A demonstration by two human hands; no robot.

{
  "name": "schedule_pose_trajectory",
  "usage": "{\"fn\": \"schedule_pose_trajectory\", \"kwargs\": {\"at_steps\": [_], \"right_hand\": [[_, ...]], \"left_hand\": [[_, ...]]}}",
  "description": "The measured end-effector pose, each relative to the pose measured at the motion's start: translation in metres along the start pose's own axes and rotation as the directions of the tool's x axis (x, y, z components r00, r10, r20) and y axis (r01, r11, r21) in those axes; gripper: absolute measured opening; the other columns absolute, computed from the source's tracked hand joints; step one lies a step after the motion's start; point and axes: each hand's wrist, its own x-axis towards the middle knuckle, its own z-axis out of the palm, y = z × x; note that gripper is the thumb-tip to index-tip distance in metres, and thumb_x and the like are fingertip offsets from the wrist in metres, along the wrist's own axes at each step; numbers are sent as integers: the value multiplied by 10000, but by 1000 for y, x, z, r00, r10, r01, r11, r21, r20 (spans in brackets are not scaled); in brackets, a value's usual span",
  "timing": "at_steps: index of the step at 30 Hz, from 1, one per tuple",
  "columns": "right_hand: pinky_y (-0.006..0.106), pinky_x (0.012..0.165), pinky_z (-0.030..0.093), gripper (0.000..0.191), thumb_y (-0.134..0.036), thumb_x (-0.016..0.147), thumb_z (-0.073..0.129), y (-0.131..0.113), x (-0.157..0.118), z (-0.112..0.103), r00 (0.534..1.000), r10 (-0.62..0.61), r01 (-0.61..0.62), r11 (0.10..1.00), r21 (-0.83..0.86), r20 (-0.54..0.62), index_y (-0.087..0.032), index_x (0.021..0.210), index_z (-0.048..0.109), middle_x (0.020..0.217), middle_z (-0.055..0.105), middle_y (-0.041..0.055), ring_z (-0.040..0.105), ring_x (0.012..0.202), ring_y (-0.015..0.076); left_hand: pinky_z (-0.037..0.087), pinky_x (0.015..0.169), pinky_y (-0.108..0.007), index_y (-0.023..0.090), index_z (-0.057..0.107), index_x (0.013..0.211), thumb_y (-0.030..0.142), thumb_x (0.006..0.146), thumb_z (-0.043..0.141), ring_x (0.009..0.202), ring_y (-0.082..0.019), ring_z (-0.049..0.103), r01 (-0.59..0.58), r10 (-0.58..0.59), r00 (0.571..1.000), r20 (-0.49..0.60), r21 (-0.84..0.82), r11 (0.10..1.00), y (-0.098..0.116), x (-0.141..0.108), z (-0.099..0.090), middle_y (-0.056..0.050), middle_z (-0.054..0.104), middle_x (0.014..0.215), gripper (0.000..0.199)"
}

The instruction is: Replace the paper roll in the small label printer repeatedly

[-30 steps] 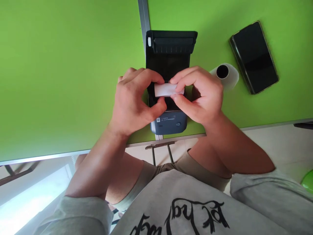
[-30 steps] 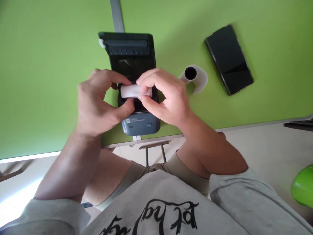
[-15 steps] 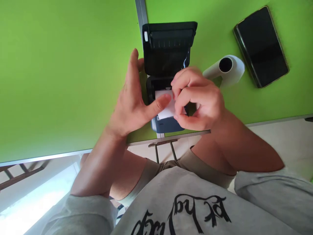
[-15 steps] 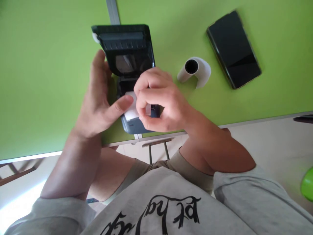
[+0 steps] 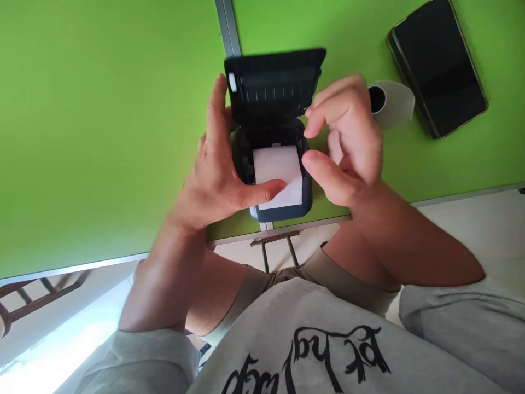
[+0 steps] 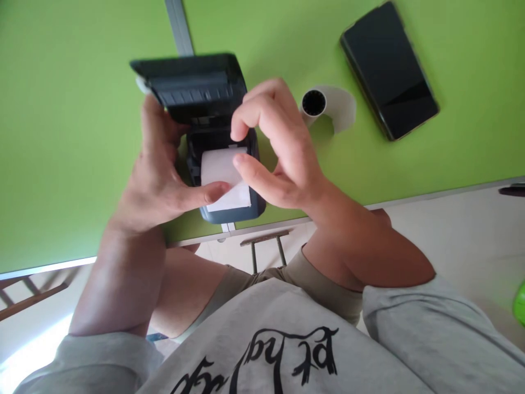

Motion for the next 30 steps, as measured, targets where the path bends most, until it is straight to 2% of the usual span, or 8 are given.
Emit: {"fn": "schedule_pose_trajectory", "kwargs": {"at_steps": [4, 6, 10, 12, 15, 20, 23, 30], "right_hand": [[448, 791, 533, 334, -595, 903, 530, 3, -1, 4, 992, -54, 39, 991, -125, -115, -262, 892, 542, 863, 528, 56, 562, 899, 226], [436, 788, 542, 280, -534, 911, 540, 2, -2, 3, 995, -58, 46, 989, -141, -82, -254, 895, 533, 879, 526, 48, 565, 906, 209], [396, 786, 545, 133, -341, 933, 587, 0, 0, 3, 999, -13, 16, 995, -103, 36, -242, 894, 507, 868, 522, 26, 581, 909, 179], [395, 794, 547, 109, -309, 936, 588, -1, 0, 3, 999, -7, 12, 995, -94, 50, -245, 905, 507, 864, 528, 23, 588, 916, 183], [421, 829, 561, 126, -370, 955, 577, 0, 0, 2, 998, 27, -21, 994, -105, 58, -256, 947, 523, 913, 546, 31, 594, 948, 201], [468, 1028, 563, 246, -453, 960, 609, 1, -1, -3, 968, 149, -143, 989, -47, 200, -268, 1116, 562, 1118, 608, 57, 609, 1133, 223], [450, 1130, 535, 302, -474, 962, 627, 1, 0, -6, 951, 166, -177, 984, 17, 261, -275, 1182, 572, 1211, 633, 62, 603, 1254, 218], [443, 1123, 553, 372, -601, 949, 617, 3, 8, -10, 888, 234, -294, 951, 98, 396, -266, 1110, 610, 1219, 669, 67, 631, 1210, 217]], "left_hand": [[559, 1144, -505, 306, 170, 1624, 772, 775, 791, 1278, -302, 653, 37, -43, 998, -43, -129, 991, 6, 0, -2, -121, 591, 1424, 1151], [585, 1071, -477, 285, 189, 1615, 751, 771, 806, 1185, -284, 669, 38, -43, 997, -62, -89, 995, 7, 1, -1, -113, 615, 1344, 1144], [585, 1010, -435, 282, 213, 1583, 744, 790, 787, 1225, -273, 619, -17, 14, 997, -77, -38, 999, 9, 3, 0, -145, 448, 1564, 1083], [585, 986, -426, 288, 224, 1569, 736, 806, 776, 1228, -270, 608, -32, 30, 997, -72, -31, 999, 10, 4, 1, -134, 456, 1548, 1043], [576, 1005, -450, 288, 268, 1546, 742, 814, 766, 1231, -282, 604, -36, 35, 998, -53, -12, 999, 10, 4, -1, -104, 581, 1349, 995], [496, 1127, -549, 320, 476, 1422, 811, 914, 583, 1319, -311, 586, -46, 45, 999, 25, 56, 997, 7, -1, -7, -81, 578, 1395, 714], [513, 1119, -544, 270, 547, 1366, 723, 1015, 482, 1256, -288, 638, -51, 51, 999, 11, 2, 999, 7, -1, -8, -74, 647, 1315, 577], [418, 1228, -618, 254, 576, 1361, 553, 987, 608, 1322, -342, 639, 19, -19, 1000, 4, -52, 998, 13, 1, -5, -94, 687, 1398, 480]]}}
